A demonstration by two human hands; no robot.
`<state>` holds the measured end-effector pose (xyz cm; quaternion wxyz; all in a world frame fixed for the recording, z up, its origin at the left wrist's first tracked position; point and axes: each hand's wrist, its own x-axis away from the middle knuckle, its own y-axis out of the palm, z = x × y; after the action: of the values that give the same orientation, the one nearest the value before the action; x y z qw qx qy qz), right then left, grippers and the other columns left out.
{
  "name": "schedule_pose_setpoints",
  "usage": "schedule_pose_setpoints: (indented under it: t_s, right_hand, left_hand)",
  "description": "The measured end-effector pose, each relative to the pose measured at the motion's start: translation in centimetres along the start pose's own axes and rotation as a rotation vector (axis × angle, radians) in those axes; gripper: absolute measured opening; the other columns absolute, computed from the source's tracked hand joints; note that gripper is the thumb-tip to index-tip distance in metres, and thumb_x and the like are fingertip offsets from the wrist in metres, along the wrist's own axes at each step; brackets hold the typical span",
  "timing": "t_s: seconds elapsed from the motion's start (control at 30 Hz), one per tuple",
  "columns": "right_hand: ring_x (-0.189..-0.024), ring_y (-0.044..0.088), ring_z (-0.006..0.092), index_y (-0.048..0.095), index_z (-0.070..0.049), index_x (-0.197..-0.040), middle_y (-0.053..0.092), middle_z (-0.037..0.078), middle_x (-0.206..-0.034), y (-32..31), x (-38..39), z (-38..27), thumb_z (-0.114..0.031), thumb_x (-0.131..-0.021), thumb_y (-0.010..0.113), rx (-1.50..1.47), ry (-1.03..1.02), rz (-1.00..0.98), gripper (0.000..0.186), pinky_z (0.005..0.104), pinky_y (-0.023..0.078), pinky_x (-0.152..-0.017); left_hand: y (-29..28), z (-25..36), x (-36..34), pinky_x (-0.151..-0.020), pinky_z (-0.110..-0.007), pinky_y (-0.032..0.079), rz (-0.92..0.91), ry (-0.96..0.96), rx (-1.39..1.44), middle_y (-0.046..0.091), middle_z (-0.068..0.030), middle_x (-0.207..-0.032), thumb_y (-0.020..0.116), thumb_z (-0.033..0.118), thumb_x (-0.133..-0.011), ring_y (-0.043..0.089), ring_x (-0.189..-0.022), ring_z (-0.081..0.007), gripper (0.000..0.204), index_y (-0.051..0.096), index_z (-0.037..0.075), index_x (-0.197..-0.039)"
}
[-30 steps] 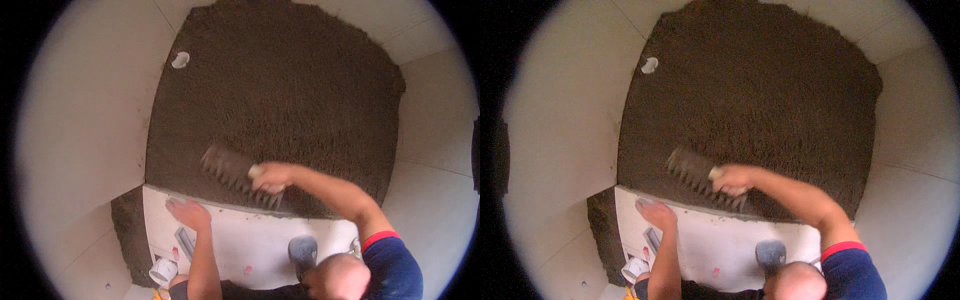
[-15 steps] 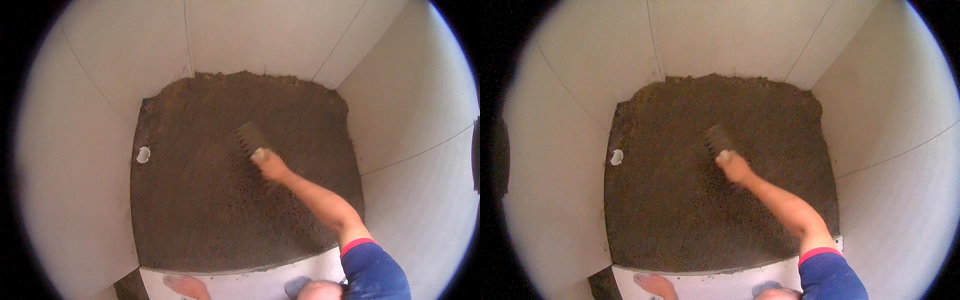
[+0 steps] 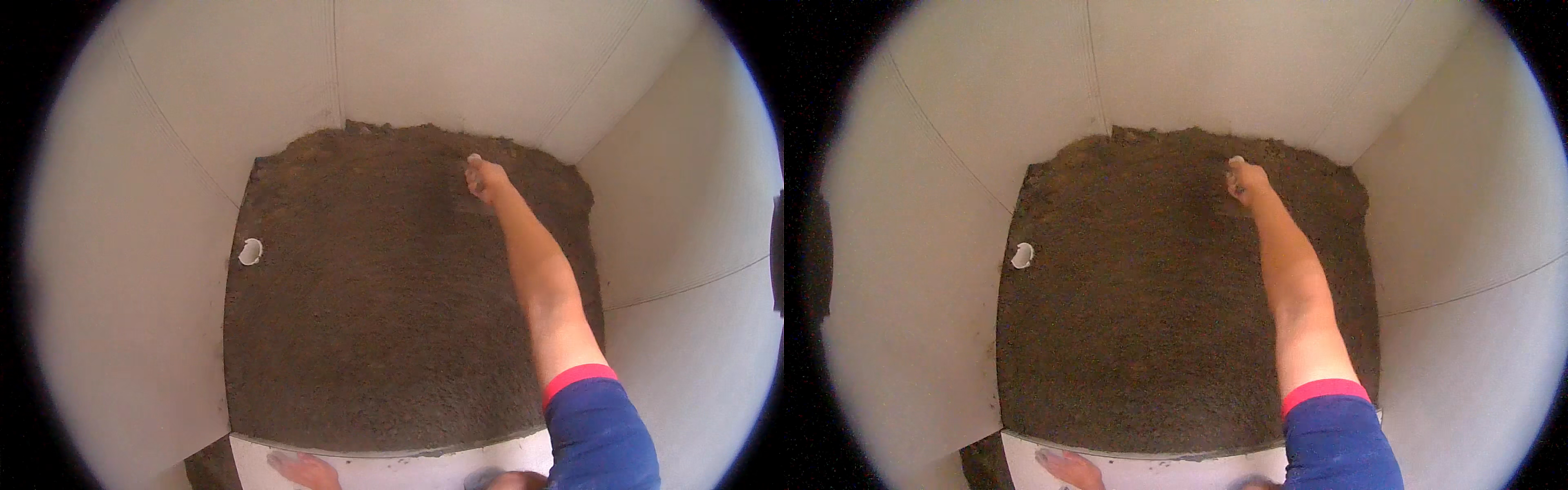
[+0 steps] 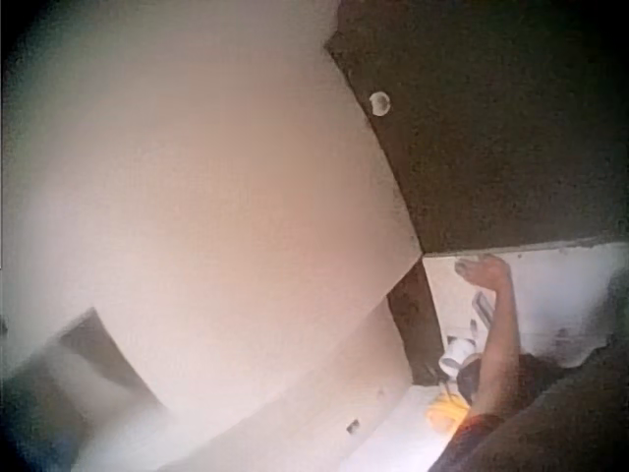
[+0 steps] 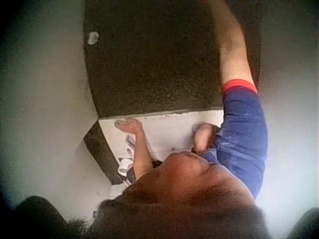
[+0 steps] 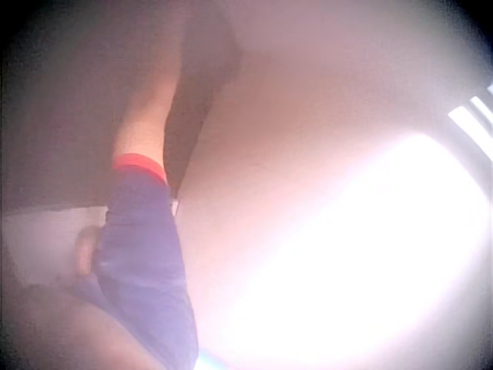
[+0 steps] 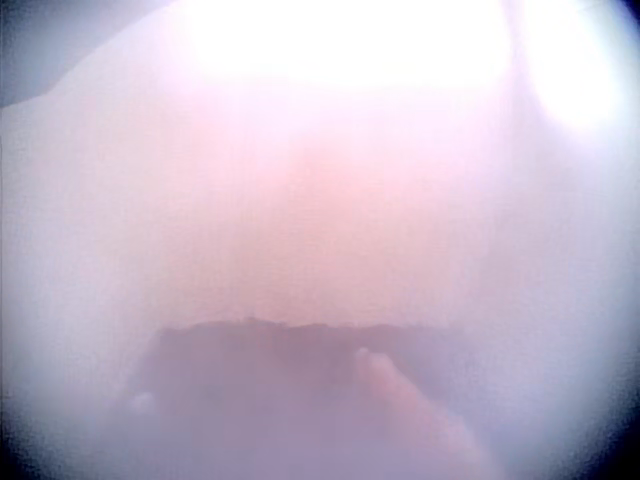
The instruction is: The person levels a bed of mortar on the floor using a notched trowel, then picks up and inspects components from cardboard boxes in a renovation room.
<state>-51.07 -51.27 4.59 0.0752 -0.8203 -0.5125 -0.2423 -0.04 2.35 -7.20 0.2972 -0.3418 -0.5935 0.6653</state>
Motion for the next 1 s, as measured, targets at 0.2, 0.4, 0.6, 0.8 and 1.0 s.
schedule_pose_setpoints:
  t_s: [0.2,0.4,0.6,0.8,1.0]
  right_hand:
    - [-0.067,0.049,0.0142,0.058,-0.006,-0.103,0.056,0.005,-0.087,-0.3,3.3,5.9,-0.033,-0.097,0.061,-0.033,-0.060,-0.013,0.028,0.0298,0.044,-0.059]
    - [-0.070,0.048,0.0102,0.057,-0.009,-0.107,0.055,0.002,-0.089,-6.8,14.1,8.8,-0.042,-0.097,0.062,-0.072,-0.057,-0.090,0.035,0.0258,0.040,-0.056]
    - [-0.063,0.044,0.0076,0.057,-0.008,-0.103,0.055,0.000,-0.087,-18.8,30.3,8.3,-0.043,-0.094,0.066,0.214,0.177,-0.105,0.037,0.0233,0.035,-0.052]
    - [-0.055,0.048,0.0059,0.063,-0.001,-0.110,0.060,0.001,-0.081,-25.5,43.8,5.8,-0.028,-0.091,0.069,0.599,0.506,0.131,0.033,0.0230,0.038,-0.048]
    - [-0.058,0.061,0.0153,0.068,0.002,-0.094,0.065,0.009,-0.074,-31.6,46.1,6.2,-0.026,-0.086,0.071,1.280,0.495,0.147,0.029,0.0308,0.049,-0.055]
  left_hand:
    - [0.8,-0.2,-0.2,-0.116,-0.055,0.027,0.120,0.003,-0.046,0.029,-0.0361,-0.151,0.045,0.025,-0.099,0.029,-0.141,-0.0487,0.064,0.028,-0.016,-0.145]
    - [3.6,0.8,0.2,-0.120,-0.049,0.021,-0.098,-0.187,0.052,0.026,-0.0292,-0.156,0.041,0.026,-0.104,0.026,-0.144,-0.0436,0.061,0.025,-0.013,-0.148]
    - [5.2,-1.2,-0.1,-0.113,-0.055,0.030,0.082,-0.010,-0.028,0.029,-0.0328,-0.152,0.034,0.036,-0.105,0.031,-0.140,-0.0469,0.064,0.027,-0.012,-0.147]
    - [5.4,-1.0,-0.3,-0.111,-0.055,0.032,0.106,-0.068,-0.106,0.034,-0.0298,-0.150,0.037,0.038,-0.104,0.034,-0.139,-0.0452,0.064,0.030,-0.008,-0.148]
    - [5.9,-1.3,0.0,-0.109,-0.055,0.034,0.080,-0.075,-0.169,0.036,-0.0288,-0.149,0.040,0.036,-0.102,0.037,-0.137,-0.0441,0.062,0.032,-0.007,-0.146]
